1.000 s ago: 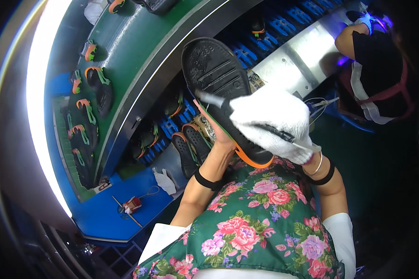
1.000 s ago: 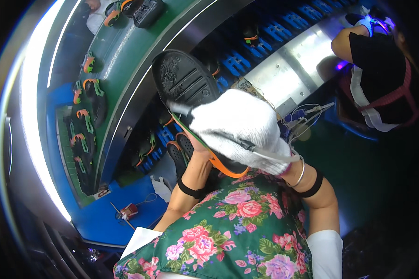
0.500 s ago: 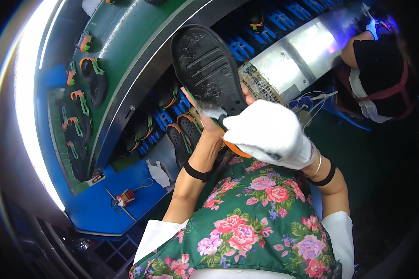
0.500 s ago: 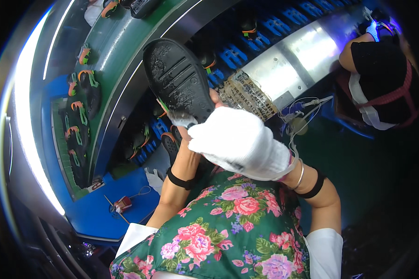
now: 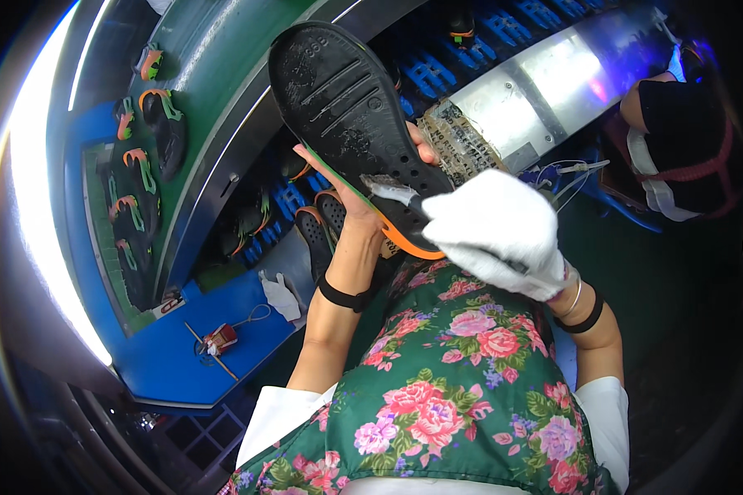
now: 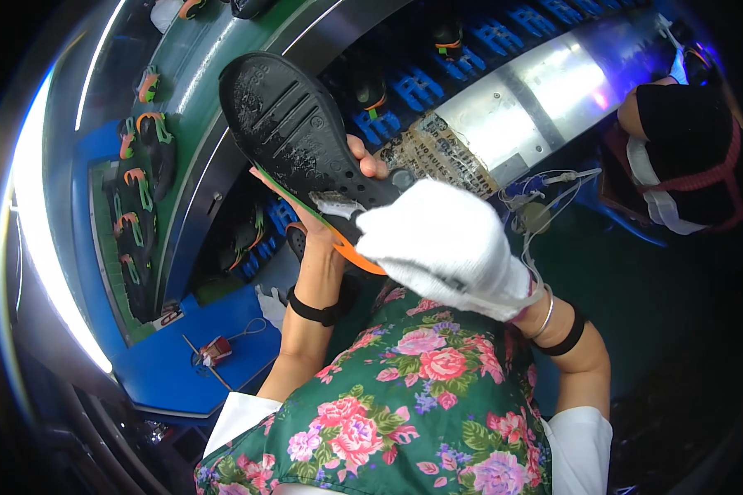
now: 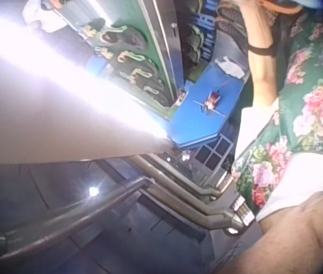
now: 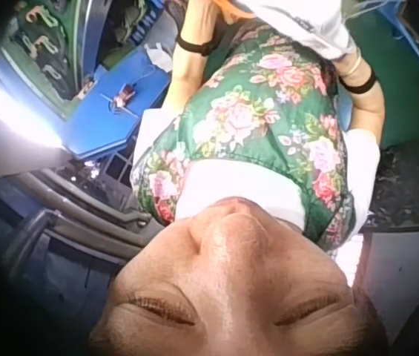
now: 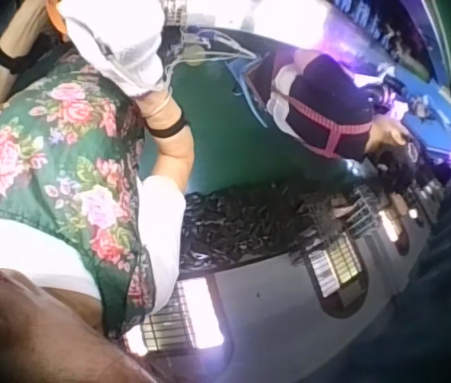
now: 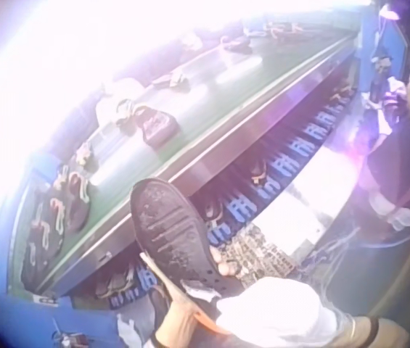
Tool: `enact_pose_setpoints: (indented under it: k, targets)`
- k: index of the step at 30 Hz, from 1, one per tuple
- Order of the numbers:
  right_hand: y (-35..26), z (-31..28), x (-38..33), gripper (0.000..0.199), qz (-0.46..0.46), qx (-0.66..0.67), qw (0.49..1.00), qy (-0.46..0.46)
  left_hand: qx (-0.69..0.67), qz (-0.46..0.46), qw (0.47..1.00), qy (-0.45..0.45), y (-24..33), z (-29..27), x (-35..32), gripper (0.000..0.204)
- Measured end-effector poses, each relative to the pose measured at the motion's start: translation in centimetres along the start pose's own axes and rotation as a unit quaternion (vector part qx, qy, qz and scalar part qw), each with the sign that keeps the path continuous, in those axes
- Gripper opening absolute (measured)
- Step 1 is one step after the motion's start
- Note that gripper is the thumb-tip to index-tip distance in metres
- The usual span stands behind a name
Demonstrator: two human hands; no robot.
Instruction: Apply adhesive or primer to the bottom of shoe soles using a brush.
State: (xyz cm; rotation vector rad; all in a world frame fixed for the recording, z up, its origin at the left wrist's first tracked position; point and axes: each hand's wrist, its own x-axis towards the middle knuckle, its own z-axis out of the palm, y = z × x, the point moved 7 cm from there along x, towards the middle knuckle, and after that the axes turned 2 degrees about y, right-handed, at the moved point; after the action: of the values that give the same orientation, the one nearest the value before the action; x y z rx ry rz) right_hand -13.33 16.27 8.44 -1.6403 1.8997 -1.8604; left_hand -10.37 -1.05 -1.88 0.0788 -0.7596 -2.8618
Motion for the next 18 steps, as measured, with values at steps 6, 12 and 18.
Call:
enact_pose_setpoints:
  k: [6, 12, 18]
  targets:
    - [0.5, 0.3, 0.0, 0.022, 0.067, 0.071, 0.995, 0.021, -0.027, -0.006, 0.999, -0.031, 0.7, 0.0, 0.4, 0.119]
    - [-0.5, 0.4, 0.2, 0.025, 0.004, 0.016, 1.000, 0.004, -0.003, -0.008, 0.999, -0.051, 1.7, -0.7, 1.1, 0.123]
    - [0.8, -0.3, 0.0, 0.028, 0.051, 0.065, 0.996, 0.017, 0.046, 0.033, 0.998, -0.010, 2.1, 0.1, 1.2, 0.129]
